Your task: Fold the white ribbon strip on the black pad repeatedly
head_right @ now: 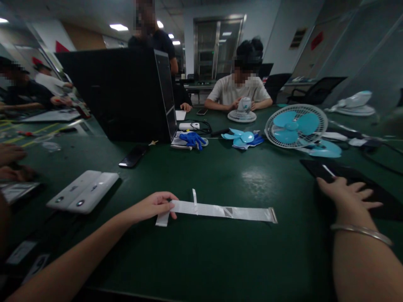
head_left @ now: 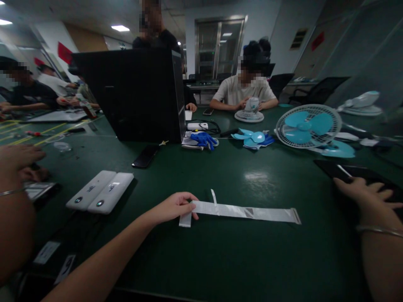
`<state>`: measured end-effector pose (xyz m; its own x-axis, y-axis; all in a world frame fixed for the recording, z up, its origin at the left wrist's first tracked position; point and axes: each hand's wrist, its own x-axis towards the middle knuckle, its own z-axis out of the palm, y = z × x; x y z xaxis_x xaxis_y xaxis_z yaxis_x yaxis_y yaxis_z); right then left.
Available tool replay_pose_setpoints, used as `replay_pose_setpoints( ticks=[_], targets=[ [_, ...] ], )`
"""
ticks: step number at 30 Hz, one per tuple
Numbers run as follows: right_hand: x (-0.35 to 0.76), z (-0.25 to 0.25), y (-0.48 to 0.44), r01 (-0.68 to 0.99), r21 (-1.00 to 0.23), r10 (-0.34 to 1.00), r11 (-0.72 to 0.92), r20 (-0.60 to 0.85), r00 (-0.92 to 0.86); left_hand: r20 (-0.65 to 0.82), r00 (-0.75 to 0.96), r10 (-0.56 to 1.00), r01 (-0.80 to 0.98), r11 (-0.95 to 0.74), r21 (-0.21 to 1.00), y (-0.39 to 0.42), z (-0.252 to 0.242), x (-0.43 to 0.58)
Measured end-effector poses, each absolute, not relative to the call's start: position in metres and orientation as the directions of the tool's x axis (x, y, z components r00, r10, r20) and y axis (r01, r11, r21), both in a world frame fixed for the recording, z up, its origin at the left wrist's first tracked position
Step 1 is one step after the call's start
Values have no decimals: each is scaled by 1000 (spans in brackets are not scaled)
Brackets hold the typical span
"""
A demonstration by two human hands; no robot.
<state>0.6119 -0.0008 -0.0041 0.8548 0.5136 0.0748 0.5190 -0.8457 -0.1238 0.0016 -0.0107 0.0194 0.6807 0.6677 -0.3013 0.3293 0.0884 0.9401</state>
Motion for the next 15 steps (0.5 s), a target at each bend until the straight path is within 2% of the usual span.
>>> replay_pose_setpoints(
  ticks=[3, 4, 8, 12, 15],
  targets=[
    [607, 1, -5, 445, -246, 459, -861, -3, 888, -298, 688, 661, 302, 112, 947, -10, 19, 2],
    [603, 4, -6, 447, -251, 463, -859, -5, 886, -307, 689, 656, 297, 130, 946, -10, 18, 2],
    [590, 14, -11, 477, -179, 483, -860, 15, 876, -334, 685, 647, 294, 174, 940, -10, 18, 3],
    [575, 19, -9, 479, -72, 473, -875, 82, 877, -352, 666, 658, 352, 139, 926, -11, 20, 4],
    [555, 25, -5, 560, -9, 558, -828, 73, 826, -367, 666, 649, 388, 119, 914, -12, 21, 4]
  ],
)
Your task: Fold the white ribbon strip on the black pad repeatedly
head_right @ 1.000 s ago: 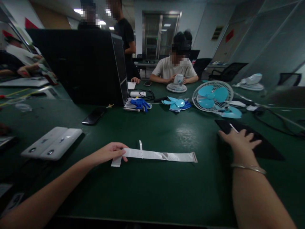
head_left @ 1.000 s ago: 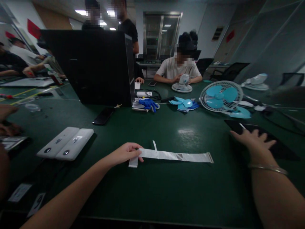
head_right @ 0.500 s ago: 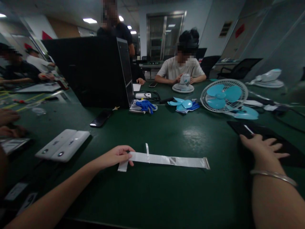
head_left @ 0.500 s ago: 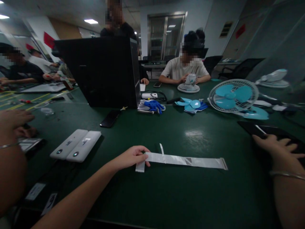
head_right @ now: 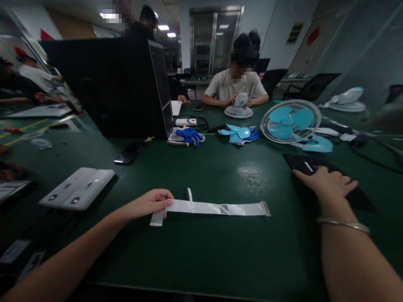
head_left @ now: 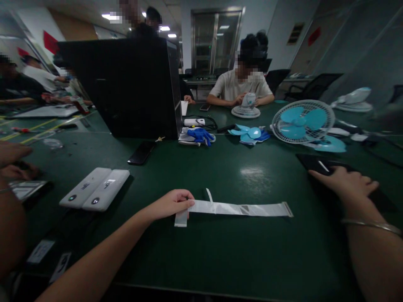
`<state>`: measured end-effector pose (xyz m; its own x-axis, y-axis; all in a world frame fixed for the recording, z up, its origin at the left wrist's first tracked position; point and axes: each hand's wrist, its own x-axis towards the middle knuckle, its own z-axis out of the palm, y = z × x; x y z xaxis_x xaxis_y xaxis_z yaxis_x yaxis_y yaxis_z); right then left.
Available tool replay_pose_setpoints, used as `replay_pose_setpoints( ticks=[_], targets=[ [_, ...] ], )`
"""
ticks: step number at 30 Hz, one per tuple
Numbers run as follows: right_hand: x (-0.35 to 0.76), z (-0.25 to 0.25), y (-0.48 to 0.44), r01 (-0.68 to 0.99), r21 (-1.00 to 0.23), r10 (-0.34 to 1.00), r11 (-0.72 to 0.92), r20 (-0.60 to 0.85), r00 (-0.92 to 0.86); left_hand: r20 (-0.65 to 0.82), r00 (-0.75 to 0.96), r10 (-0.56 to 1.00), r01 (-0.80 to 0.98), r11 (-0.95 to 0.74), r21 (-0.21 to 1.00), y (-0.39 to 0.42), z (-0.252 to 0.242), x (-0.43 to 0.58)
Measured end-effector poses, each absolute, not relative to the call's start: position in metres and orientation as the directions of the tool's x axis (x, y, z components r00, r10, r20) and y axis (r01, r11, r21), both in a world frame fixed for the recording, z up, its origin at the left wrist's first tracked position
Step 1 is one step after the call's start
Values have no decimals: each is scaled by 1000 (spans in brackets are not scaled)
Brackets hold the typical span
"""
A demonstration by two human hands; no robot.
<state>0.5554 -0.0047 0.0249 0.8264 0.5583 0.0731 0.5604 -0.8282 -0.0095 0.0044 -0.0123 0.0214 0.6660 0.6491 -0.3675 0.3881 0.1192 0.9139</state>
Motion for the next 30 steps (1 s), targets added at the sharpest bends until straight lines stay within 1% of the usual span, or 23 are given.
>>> replay_pose_setpoints(
  ticks=[2, 5, 8, 10, 13, 16, 18, 22, 24, 27, 30],
  targets=[
    [537, 29, 0, 648, 25, 648, -761, 69, 759, -366, 683, 633, 385, 114, 916, -13, 22, 4],
    [501, 31, 9, 802, 63, 804, -594, 92, 588, -338, 741, 581, 368, 69, 927, -14, 22, 1],
    [459, 28, 18, 927, 66, 927, -368, 100, 361, -304, 800, 518, 393, -69, 917, -15, 24, -1],
    [430, 26, 21, 985, 57, 980, -162, 122, 155, -282, 821, 497, 424, -200, 883, -16, 26, -1],
    [388, 28, 15, 982, 21, 972, 189, 135, -190, -265, 834, 483, 453, -328, 829, -18, 30, 0],
    [351, 36, 0, 909, -68, 910, 410, 98, -403, -253, 831, 495, 467, -374, 801, -20, 32, 1],
    [332, 42, -12, 863, -132, 873, 487, 76, -481, -245, 825, 509, 476, -394, 786, -21, 31, 2],
    [305, 48, -30, 797, -215, 820, 565, 42, -570, -217, 825, 522, 478, -440, 760, -20, 29, 3],
    [297, 49, -34, 770, -267, 803, 580, 27, -595, -235, 828, 508, 479, -424, 768, -20, 29, 2],
    [289, 49, -37, 748, -354, 802, 561, 8, -597, -284, 829, 483, 489, -376, 788, -20, 31, 1],
    [284, 48, -39, 718, -405, 785, 567, -1, -620, -254, 843, 474, 469, -419, 777, -21, 34, 1]
  ],
)
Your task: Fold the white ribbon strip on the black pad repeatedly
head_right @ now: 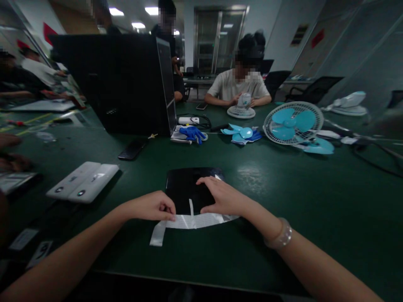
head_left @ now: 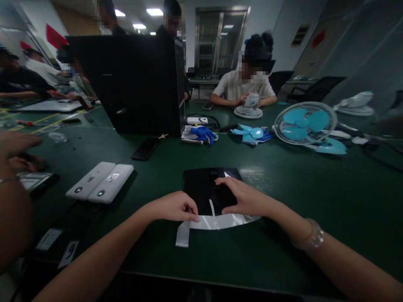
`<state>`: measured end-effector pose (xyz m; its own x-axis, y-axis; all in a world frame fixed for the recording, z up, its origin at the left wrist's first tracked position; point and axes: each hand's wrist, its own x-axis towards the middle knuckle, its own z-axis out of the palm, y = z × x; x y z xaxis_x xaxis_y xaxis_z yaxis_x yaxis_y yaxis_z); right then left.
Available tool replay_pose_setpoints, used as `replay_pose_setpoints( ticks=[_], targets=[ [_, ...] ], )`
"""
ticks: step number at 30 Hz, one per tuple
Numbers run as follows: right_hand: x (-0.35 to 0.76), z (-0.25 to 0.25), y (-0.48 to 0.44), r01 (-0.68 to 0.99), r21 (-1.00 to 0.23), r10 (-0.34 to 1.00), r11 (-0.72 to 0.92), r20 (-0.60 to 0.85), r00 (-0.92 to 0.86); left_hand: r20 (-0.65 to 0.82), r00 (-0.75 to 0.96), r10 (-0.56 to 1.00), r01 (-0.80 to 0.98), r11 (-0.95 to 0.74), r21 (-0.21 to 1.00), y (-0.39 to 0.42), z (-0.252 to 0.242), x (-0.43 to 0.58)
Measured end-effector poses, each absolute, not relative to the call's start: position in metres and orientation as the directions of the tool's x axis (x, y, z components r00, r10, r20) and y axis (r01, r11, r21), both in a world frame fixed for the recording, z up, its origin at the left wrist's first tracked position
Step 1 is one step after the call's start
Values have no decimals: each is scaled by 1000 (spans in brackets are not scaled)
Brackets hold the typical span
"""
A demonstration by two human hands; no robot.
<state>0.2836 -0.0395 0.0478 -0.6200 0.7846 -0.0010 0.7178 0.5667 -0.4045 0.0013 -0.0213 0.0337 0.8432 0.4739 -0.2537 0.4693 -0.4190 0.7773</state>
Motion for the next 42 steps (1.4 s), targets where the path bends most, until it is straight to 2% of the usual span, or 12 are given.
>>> replay_pose_setpoints(
  ticks=[9, 11, 14, 17, 20, 26, 29, 34, 38, 42],
  targets=[
    [287, 59, -44, 694, -425, 761, 582, -16, -648, -256, 851, 459, 440, -357, 824, -19, 32, -1],
    [294, 69, -46, 700, -419, 777, 577, 20, -629, -244, 846, 475, 425, -321, 846, -18, 32, -1],
    [305, 83, -52, 715, -386, 796, 582, 93, -598, -224, 808, 545, 413, -253, 875, -17, 33, -1],
    [312, 91, -59, 755, -314, 800, 576, 24, -600, -204, 770, 604, 410, -224, 884, -17, 32, 1],
    [313, 88, -64, 788, -258, 807, 559, -51, -589, -194, 737, 648, 407, -197, 892, -15, 28, 4],
    [294, 65, -59, 676, -271, 708, 686, 32, -706, -192, 700, 688, 412, -170, 895, -9, 18, 3],
    [287, 55, -55, 654, -189, 673, 733, 56, -738, -212, 637, 741, 500, -188, 845, -10, 18, 2],
    [288, 48, -53, 644, -50, 646, 763, 63, -760, -181, 559, 809, 695, -338, 635, -18, 28, 5],
    [288, 50, -53, 633, 19, 631, 774, 55, -773, -135, 566, 814, 737, -425, 526, -23, 33, 10],
    [288, 49, -53, 637, 40, 635, 770, 52, -771, -133, 569, 811, 747, -443, 495, -24, 32, 13]
  ],
)
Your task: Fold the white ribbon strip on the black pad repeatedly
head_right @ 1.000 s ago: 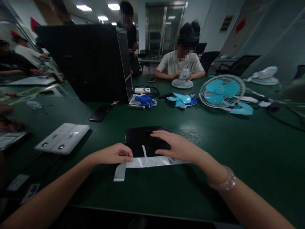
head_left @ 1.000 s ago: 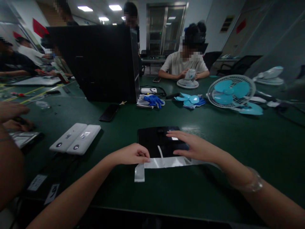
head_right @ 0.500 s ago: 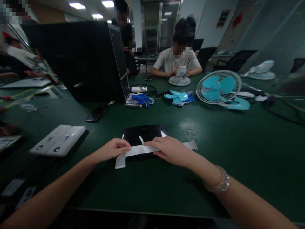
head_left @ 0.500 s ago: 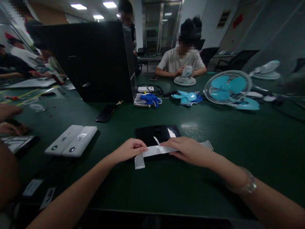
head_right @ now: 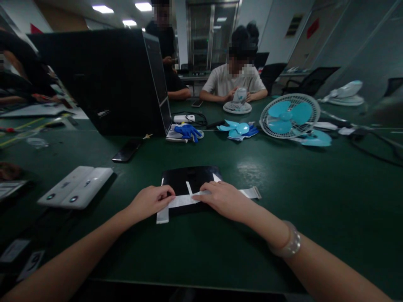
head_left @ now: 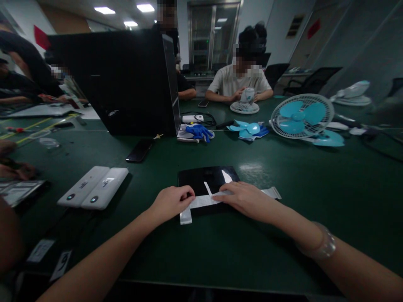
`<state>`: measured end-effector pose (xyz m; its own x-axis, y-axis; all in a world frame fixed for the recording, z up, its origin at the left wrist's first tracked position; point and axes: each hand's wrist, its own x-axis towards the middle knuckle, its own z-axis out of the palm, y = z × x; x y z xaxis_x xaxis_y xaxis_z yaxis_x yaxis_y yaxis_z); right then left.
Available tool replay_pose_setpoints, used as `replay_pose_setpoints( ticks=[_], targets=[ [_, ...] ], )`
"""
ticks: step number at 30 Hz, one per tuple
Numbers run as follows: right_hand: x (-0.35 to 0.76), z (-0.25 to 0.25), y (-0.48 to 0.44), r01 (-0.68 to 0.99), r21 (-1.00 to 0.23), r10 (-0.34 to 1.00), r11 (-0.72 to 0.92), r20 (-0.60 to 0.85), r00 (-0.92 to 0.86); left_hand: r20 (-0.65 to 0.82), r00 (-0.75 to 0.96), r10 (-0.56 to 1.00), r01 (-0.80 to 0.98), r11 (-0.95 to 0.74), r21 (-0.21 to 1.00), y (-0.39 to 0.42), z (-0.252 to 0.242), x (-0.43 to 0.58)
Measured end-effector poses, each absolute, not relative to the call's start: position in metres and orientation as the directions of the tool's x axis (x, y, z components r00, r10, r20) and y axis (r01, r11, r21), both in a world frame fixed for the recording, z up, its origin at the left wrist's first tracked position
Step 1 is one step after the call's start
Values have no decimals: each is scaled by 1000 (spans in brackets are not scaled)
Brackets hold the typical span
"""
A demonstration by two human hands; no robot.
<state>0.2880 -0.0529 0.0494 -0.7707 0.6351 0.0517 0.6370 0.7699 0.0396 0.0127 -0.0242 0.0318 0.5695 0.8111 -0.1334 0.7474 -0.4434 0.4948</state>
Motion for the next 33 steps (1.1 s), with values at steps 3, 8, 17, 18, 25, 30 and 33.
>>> replay_pose_setpoints(
  ticks=[3, 8, 17, 18, 25, 30, 33],
  targets=[
    [288, 46, -53, 636, 45, 632, 770, 83, -771, -145, 563, 813, 758, -439, 483, -25, 31, 14],
    [285, 48, -57, 656, -3, 654, 754, 82, -752, -112, 589, 800, 772, -516, 370, -27, 33, 16],
    [275, 57, -59, 628, -146, 644, 764, 124, -755, -100, 563, 821, 795, -503, 340, -27, 34, 15],
    [275, 57, -60, 614, -161, 633, 772, 126, -764, -88, 558, 825, 793, -498, 350, -27, 34, 15],
    [269, 55, -63, 592, -226, 625, 773, 114, -772, -5, 465, 885, 805, -421, 418, -22, 32, 10],
    [270, 55, -61, 596, -255, 635, 761, 108, -765, -38, 407, 913, 816, -344, 464, -15, 25, 5],
    [278, 53, -54, 614, -273, 661, 740, 127, -740, -42, 388, 921, 813, -320, 487, -12, 22, 4]
  ],
)
